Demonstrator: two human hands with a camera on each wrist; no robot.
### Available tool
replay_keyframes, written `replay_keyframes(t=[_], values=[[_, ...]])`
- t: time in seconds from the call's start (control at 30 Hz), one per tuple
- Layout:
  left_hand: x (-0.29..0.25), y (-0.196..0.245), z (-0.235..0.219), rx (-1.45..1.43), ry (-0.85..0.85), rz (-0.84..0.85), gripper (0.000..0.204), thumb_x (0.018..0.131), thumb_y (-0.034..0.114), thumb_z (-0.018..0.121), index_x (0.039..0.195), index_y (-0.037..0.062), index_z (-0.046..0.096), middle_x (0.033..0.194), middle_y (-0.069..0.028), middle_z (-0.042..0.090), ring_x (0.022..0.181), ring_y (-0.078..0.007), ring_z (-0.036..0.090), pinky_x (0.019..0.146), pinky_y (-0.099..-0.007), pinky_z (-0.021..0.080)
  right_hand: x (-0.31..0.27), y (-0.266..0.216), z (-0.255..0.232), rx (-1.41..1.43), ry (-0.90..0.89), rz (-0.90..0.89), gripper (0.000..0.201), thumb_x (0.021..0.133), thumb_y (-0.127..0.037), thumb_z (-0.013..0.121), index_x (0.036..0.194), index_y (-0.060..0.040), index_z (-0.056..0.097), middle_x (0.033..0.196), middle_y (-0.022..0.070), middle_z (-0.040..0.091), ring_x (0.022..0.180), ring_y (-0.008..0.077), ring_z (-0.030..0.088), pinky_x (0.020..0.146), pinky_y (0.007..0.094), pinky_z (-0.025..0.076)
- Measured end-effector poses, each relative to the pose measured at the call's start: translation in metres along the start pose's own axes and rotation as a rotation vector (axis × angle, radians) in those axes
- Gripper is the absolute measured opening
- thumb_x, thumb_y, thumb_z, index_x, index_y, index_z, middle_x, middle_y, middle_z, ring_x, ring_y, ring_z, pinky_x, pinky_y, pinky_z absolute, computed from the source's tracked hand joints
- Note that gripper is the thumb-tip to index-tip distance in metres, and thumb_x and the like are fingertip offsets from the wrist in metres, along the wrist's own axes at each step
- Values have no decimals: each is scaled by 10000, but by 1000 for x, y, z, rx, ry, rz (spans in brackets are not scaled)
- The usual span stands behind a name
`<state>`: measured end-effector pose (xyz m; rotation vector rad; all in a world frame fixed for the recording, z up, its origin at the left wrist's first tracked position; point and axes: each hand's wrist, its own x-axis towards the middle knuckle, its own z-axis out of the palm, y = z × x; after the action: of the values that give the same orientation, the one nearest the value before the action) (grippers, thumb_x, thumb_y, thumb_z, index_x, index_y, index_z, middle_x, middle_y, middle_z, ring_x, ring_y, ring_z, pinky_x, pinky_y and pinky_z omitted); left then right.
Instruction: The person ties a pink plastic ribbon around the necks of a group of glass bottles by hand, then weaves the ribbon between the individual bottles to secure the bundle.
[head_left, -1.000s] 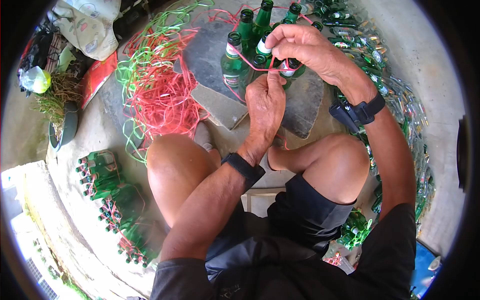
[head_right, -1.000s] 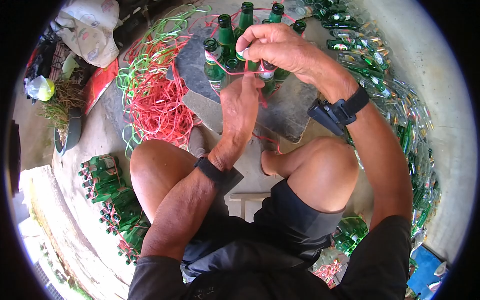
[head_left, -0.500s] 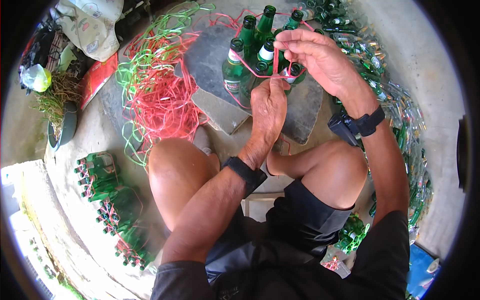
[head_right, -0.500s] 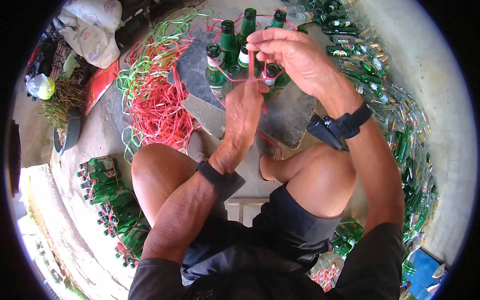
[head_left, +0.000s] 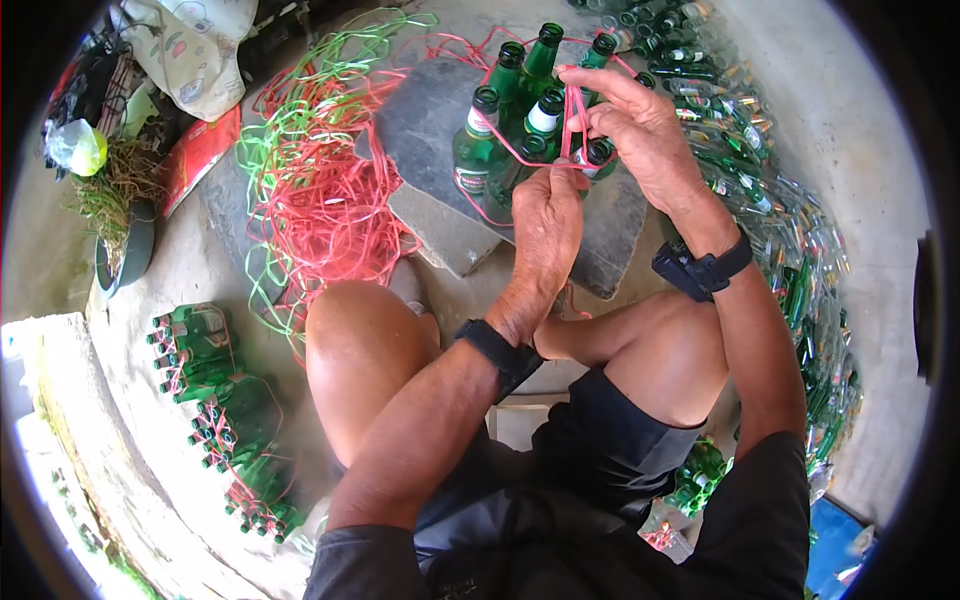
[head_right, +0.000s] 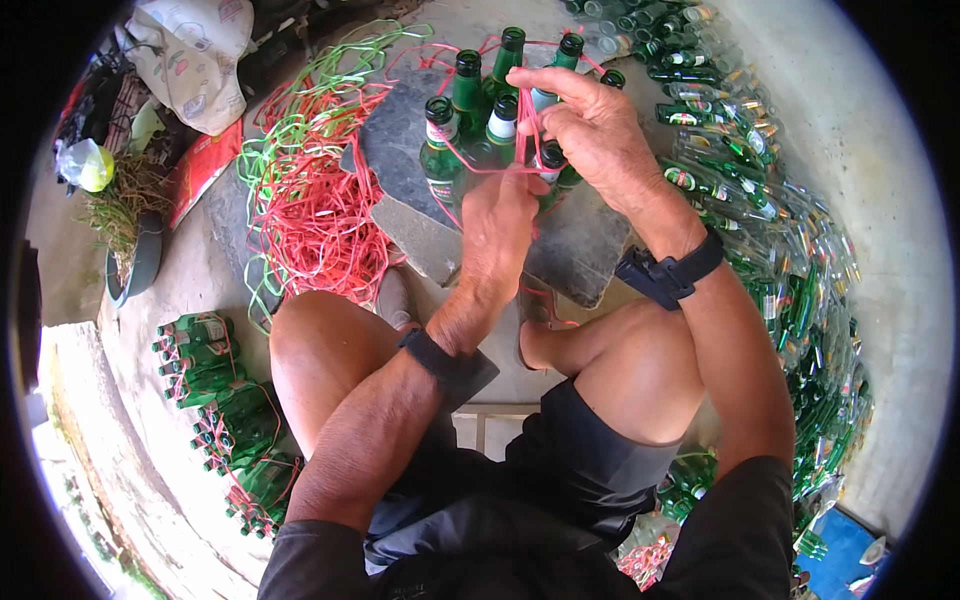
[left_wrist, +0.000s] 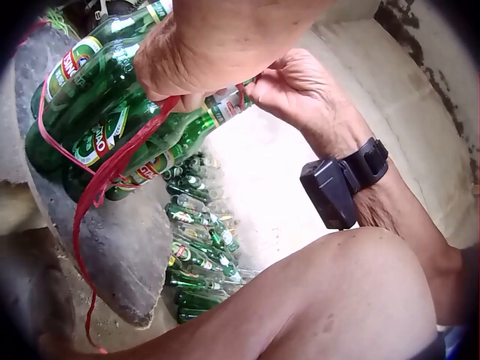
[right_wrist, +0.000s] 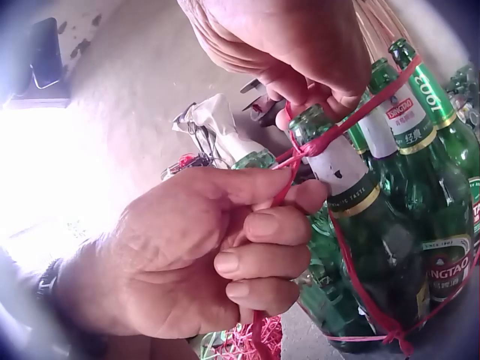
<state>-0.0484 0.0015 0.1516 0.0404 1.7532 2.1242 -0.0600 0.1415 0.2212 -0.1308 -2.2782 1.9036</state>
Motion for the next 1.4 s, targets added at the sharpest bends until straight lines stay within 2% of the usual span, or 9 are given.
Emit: replay_keyframes(t=[0.17,0.4,0.7,0.8,0.97,1.13,1.3,1.37,1.4], values=[[1,2,1,-11,-17,-34,453,1070,281,472,855,-46,699,680,-90,611,645,-164,537,642,-359,460,3,8,4,-111,36,-37,549,901,92,474,1392,-86,640,956,99,750,776,71,666,675,242,540],[1,3,1,-35,-17,-56,443,1081,272,466,860,-40,691,667,-73,592,627,-142,513,618,-352,445,6,2,2,-254,-57,-2,631,856,105,470,1425,-124,618,907,94,741,613,31,532,572,247,479],[2,1,4,-62,5,-60,427,1077,243,456,860,-43,688,688,-102,618,645,-163,539,648,-365,466,13,-11,17,-419,-56,-63,576,834,94,577,1386,-62,624,1205,87,726,583,39,552,513,258,466],[2,0,5,-47,12,-41,427,1076,243,457,864,-46,689,700,-115,630,659,-177,553,666,-372,476,15,-16,19,-463,-75,25,518,827,74,600,1325,-53,661,1200,112,727,588,85,592,531,282,491],[1,0,5,-45,28,-30,433,1074,250,466,854,-48,691,712,-119,638,663,-188,562,678,-374,484,33,8,12,-650,-89,-129,363,834,-23,712,1196,-41,713,1091,164,713,748,229,686,671,354,540],[-2,-3,2,-53,-16,-43,378,1024,301,508,867,-10,656,722,-13,532,636,-119,476,563,-299,399,42,18,10,-709,-139,-147,357,855,17,726,1210,4,691,1127,99,664,777,129,671,685,278,557],[-5,-2,0,-1,48,11,448,1076,238,473,821,-58,691,718,-126,655,671,-209,585,692,-375,493,44,18,9,-730,-135,-138,335,864,12,714,1198,9,700,1107,105,680,766,134,660,675,285,550],[-5,-1,0,-6,55,5,450,1076,238,472,818,-59,691,711,-125,651,666,-208,583,689,-376,493,45,13,8,-767,-146,-109,370,787,-55,708,1156,-27,730,1021,224,708,880,344,701,804,432,543],[-6,0,1,-12,64,0,451,1076,237,472,815,-59,691,703,-124,648,660,-207,581,685,-376,492,46,10,9,-767,-145,-108,370,787,-55,708,1156,-27,730,1021,224,708,880,344,701,804,432,543]])
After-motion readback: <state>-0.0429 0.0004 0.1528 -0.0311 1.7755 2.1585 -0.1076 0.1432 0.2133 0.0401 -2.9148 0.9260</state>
